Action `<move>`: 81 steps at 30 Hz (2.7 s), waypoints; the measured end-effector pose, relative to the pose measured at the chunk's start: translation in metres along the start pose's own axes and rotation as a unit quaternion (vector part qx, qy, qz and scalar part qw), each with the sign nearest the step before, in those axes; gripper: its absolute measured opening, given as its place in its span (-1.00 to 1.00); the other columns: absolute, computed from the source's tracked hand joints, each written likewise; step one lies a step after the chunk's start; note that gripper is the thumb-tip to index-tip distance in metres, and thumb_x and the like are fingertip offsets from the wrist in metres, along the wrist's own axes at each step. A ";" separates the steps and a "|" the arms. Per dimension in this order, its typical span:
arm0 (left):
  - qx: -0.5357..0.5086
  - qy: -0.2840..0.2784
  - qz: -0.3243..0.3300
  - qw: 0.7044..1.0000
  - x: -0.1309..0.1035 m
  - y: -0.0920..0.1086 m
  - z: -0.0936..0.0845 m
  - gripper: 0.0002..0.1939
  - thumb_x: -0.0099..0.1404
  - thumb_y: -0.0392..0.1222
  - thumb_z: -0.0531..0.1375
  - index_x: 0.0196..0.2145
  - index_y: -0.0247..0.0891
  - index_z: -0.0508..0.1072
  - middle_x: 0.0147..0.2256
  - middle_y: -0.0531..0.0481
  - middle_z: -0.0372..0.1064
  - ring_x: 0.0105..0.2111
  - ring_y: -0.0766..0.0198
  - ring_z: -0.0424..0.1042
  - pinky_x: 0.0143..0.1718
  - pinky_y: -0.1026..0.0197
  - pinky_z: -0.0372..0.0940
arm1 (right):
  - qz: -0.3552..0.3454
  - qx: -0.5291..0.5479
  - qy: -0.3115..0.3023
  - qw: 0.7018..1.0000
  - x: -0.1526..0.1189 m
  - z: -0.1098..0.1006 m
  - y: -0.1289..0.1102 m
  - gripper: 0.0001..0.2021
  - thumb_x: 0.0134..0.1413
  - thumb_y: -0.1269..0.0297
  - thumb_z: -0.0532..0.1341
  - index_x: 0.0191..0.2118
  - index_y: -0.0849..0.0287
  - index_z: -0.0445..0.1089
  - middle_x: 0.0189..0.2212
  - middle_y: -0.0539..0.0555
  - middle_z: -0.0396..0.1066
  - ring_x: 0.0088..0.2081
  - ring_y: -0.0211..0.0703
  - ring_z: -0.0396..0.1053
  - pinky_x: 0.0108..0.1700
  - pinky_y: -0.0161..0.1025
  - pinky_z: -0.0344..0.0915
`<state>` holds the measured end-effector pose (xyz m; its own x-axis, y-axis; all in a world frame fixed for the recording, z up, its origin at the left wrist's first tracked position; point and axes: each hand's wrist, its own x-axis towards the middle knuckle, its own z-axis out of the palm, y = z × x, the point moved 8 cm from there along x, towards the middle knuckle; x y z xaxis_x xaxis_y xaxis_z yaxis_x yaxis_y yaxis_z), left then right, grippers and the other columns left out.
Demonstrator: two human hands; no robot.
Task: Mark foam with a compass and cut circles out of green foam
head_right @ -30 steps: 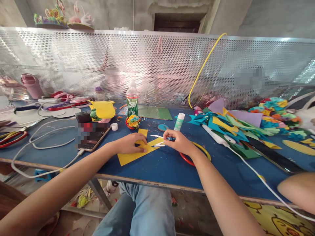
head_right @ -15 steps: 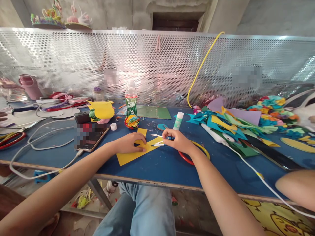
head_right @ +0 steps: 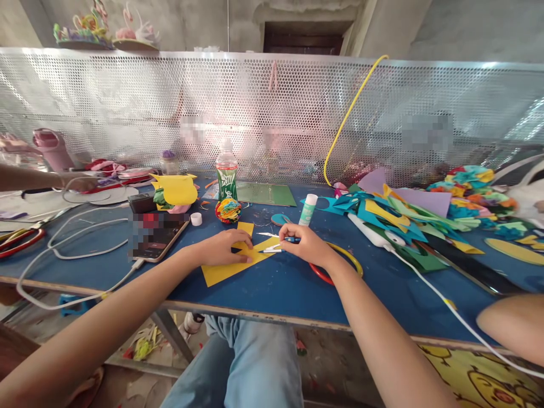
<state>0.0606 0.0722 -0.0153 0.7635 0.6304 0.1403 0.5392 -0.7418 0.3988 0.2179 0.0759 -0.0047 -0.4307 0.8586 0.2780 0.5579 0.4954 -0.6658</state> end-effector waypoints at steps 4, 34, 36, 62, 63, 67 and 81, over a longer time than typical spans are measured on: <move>-0.001 -0.001 -0.002 1.000 0.000 0.001 -0.001 -0.70 0.18 0.01 0.19 -0.21 -0.23 0.40 -0.11 -0.07 0.37 -0.10 0.13 0.33 -0.04 0.13 0.19 | 0.002 -0.001 0.001 1.000 0.001 0.000 0.000 -0.95 -0.04 0.31 0.12 -0.45 0.13 0.25 -0.44 -0.02 0.27 -0.36 -0.20 0.26 -0.26 -0.27 0.18; -0.007 0.001 -0.007 1.000 0.000 0.001 -0.002 -0.70 0.16 0.01 0.20 -0.22 -0.22 0.42 -0.11 -0.08 0.37 -0.09 0.12 0.34 -0.01 0.11 0.19 | 0.003 -0.011 0.004 1.000 0.000 -0.004 0.002 -0.92 -0.02 0.28 0.11 -0.47 0.12 0.23 -0.47 -0.02 0.23 -0.38 -0.19 0.25 -0.25 -0.25 0.19; -0.006 0.000 -0.009 1.000 -0.001 0.002 -0.002 -0.70 0.16 0.01 0.20 -0.22 -0.22 0.42 -0.10 -0.08 0.37 -0.08 0.11 0.34 0.00 0.10 0.19 | 0.006 -0.012 0.007 1.000 0.000 -0.004 0.002 -0.92 -0.03 0.28 0.11 -0.47 0.12 0.22 -0.48 -0.03 0.22 -0.38 -0.20 0.25 -0.26 -0.25 0.20; -0.008 0.002 -0.002 1.000 -0.001 0.000 -0.001 -0.68 0.17 0.04 0.19 -0.21 -0.22 0.42 -0.10 -0.08 0.37 -0.08 0.12 0.34 0.01 0.13 0.18 | 0.015 -0.040 0.025 0.999 -0.002 -0.014 0.006 -0.94 -0.05 0.31 0.10 -0.48 0.12 0.22 -0.52 -0.04 0.21 -0.42 -0.20 0.23 -0.30 -0.25 0.17; -0.008 0.002 -0.002 1.000 -0.001 0.000 -0.001 -0.68 0.17 0.04 0.19 -0.21 -0.22 0.42 -0.10 -0.08 0.37 -0.07 0.12 0.34 0.01 0.12 0.18 | 0.014 -0.041 0.025 0.999 -0.002 -0.014 0.007 -0.94 -0.04 0.31 0.10 -0.48 0.12 0.22 -0.51 -0.04 0.22 -0.42 -0.20 0.23 -0.29 -0.25 0.17; -0.008 0.000 -0.001 1.000 0.000 0.000 -0.001 -0.67 0.17 0.04 0.19 -0.21 -0.23 0.42 -0.10 -0.09 0.37 -0.07 0.12 0.34 0.01 0.12 0.18 | 0.012 -0.044 0.026 0.999 -0.003 -0.016 0.007 -0.93 -0.03 0.31 0.10 -0.48 0.12 0.22 -0.50 -0.04 0.22 -0.40 -0.19 0.24 -0.27 -0.25 0.18; -0.010 0.003 -0.001 1.000 0.000 -0.001 0.000 -0.68 0.17 0.03 0.19 -0.21 -0.22 0.42 -0.09 -0.09 0.37 -0.07 0.12 0.33 0.02 0.10 0.17 | 0.013 -0.052 0.031 0.998 -0.003 -0.017 0.006 -0.93 -0.04 0.30 0.10 -0.49 0.11 0.21 -0.50 -0.03 0.22 -0.40 -0.17 0.25 -0.28 -0.24 0.18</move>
<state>0.0597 0.0729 -0.0156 0.7604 0.6331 0.1449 0.5337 -0.7362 0.4163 0.2348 0.0787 0.0020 -0.3722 0.8762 0.3060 0.6399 0.4811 -0.5992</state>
